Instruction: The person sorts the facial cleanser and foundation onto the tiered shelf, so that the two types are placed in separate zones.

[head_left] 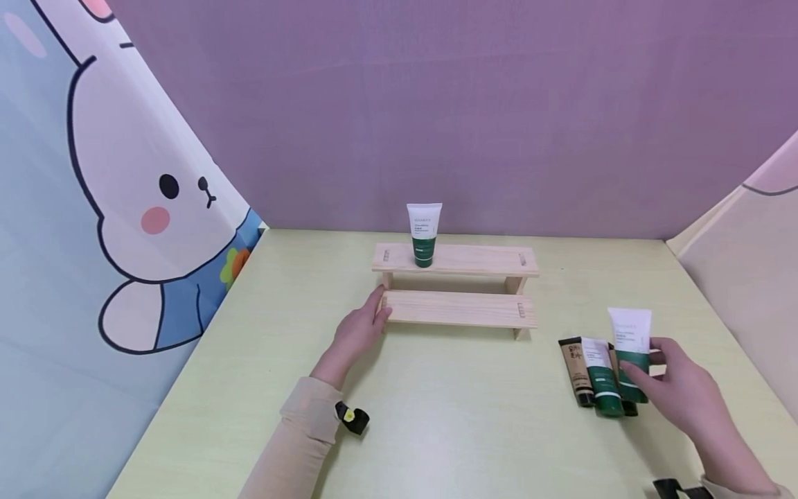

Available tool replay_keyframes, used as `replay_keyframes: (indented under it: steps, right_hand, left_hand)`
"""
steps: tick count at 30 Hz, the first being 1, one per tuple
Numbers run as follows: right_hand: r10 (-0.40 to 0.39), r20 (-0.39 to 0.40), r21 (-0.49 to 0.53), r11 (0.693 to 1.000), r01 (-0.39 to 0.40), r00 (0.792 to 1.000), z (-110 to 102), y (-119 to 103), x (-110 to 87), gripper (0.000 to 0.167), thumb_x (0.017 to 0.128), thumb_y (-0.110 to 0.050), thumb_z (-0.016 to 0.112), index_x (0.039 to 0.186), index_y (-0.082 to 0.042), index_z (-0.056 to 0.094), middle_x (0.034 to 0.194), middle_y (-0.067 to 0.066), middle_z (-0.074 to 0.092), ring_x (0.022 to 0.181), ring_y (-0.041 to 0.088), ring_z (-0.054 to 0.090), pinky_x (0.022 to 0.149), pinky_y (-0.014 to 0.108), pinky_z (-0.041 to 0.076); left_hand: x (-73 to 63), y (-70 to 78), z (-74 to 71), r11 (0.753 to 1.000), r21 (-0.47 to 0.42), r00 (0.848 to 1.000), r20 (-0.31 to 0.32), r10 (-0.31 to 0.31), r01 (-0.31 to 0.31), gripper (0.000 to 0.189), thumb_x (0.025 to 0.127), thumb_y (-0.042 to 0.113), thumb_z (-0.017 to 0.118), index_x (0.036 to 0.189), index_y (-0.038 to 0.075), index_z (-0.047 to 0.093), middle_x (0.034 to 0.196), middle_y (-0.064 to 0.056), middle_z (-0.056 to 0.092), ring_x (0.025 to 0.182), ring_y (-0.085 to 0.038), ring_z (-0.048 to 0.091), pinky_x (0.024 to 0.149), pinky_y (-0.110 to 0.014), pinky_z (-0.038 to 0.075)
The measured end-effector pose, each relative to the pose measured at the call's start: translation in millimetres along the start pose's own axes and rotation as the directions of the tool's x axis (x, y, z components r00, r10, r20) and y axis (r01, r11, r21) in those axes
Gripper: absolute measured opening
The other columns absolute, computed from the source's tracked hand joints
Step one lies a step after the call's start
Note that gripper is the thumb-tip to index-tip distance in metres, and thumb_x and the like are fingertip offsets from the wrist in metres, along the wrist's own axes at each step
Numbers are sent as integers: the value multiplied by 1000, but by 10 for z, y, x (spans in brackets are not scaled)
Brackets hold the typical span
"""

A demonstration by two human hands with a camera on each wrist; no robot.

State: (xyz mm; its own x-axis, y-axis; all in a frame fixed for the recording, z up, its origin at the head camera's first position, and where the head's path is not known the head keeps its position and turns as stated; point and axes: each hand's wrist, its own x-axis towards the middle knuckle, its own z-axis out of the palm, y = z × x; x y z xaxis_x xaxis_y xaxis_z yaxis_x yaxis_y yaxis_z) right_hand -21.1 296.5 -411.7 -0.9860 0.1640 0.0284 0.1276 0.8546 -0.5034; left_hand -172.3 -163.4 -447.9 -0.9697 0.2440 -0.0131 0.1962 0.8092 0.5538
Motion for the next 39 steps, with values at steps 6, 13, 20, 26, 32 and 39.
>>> replay_keyframes:
  steps: [6, 13, 20, 26, 32, 39]
  right_hand:
    - [-66, -39, 29, 997, 67, 997, 26, -110, 33, 59, 94, -28, 66, 127, 13, 41, 110, 37, 57, 81, 45, 64, 58, 45, 49]
    - [-121, -53, 70, 990, 125, 991, 35, -304, 97, 57, 94, -26, 66, 129, 11, 42, 110, 34, 57, 82, 44, 65, 56, 41, 50]
    - [-163, -78, 107, 979, 171, 983, 35, -487, 178, 55, 94, -24, 67, 130, 9, 41, 112, 33, 56, 84, 46, 65, 56, 39, 50]
    - [-175, -60, 142, 973, 182, 983, 85, -642, 217, 57, 95, -27, 65, 133, 7, 39, 115, 33, 55, 89, 47, 65, 62, 47, 54]
    - [-210, -69, 184, 958, 219, 975, 96, -811, 294, 57, 95, -26, 66, 134, 5, 38, 116, 31, 55, 90, 49, 64, 64, 49, 55]
    - [-251, -74, 245, 934, 262, 965, 104, -1045, 429, 55, 95, -26, 66, 133, 2, 39, 116, 26, 55, 92, 44, 65, 65, 42, 56]
  left_hand:
    - [11, -2, 3, 1000, -2, 1000, -2, -1, 1, 55, 105, 35, 43, 155, 17, 27, 81, -2, 67, 80, -27, 64, 75, -47, 50]
    - [9, -4, 2, 1000, -6, 1000, 3, -9, 9, 56, 105, 35, 42, 155, 18, 25, 85, -4, 68, 84, -29, 64, 77, -48, 50]
    - [2, 2, -3, 1000, -5, 1000, 6, -5, 5, 56, 105, 35, 42, 155, 17, 25, 92, -10, 69, 90, -33, 65, 79, -50, 50]
    - [6, -4, 5, 1000, 0, 1000, 4, -6, 6, 56, 105, 35, 42, 155, 16, 26, 113, -20, 67, 98, -38, 64, 82, -51, 49]
    - [10, -4, 7, 1000, -10, 1000, 7, -11, 11, 56, 106, 36, 41, 155, 17, 24, 120, -21, 64, 103, -39, 63, 84, -52, 49]
    - [20, -14, 23, 1000, -12, 1000, 12, -10, 10, 56, 105, 35, 41, 155, 17, 25, 120, -21, 64, 100, -38, 64, 82, -51, 49]
